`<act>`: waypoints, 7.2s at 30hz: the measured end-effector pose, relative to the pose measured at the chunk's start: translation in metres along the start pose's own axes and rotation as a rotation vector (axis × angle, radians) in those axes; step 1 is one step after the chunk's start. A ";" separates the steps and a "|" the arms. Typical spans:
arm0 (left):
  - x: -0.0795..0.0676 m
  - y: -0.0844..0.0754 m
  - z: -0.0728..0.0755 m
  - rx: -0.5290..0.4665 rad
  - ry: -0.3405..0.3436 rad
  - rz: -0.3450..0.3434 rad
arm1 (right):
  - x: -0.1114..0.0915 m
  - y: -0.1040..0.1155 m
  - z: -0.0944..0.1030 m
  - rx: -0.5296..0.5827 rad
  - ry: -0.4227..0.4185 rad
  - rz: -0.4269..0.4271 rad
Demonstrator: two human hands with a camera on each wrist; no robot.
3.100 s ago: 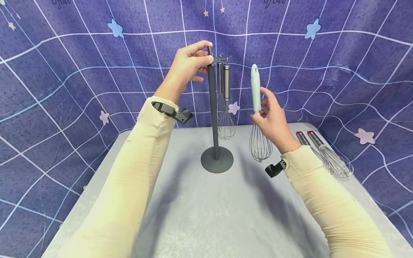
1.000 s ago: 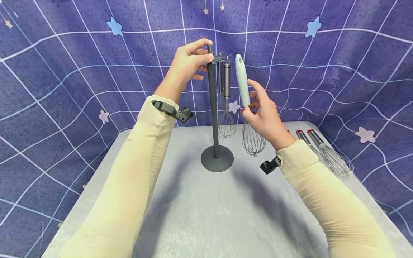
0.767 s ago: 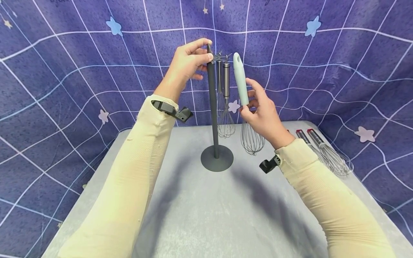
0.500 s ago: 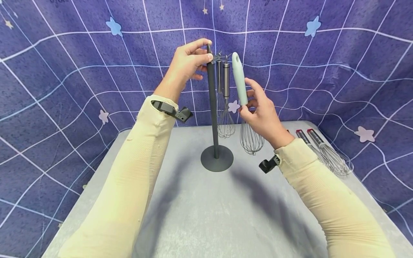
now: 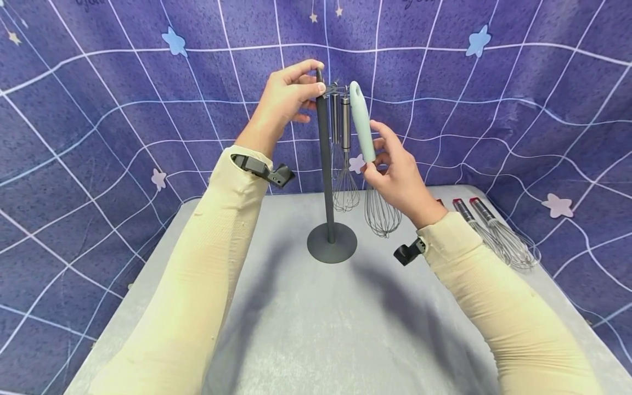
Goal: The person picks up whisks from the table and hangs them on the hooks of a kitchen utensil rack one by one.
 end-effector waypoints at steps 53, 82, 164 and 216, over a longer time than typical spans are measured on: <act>-0.001 0.001 -0.002 -0.017 -0.002 -0.031 | 0.006 -0.020 -0.027 0.109 -0.041 -0.026; -0.002 -0.001 -0.002 -0.012 -0.006 -0.026 | -0.009 -0.053 -0.048 0.271 -0.101 -0.005; -0.003 -0.002 -0.002 0.041 -0.028 -0.021 | -0.085 -0.097 0.035 0.309 -0.521 0.041; 0.004 0.004 0.003 -0.164 0.091 0.026 | -0.100 -0.113 0.063 0.324 -0.646 0.042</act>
Point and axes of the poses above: each hand's wrist, its own x-axis towards the middle knuckle, its own z-axis out of the back of the hand, y = z × x, the point moved 8 cm from there along x, towards the middle knuckle, and after that the axes turned 12 degrees about x, right-handed, at the moved point
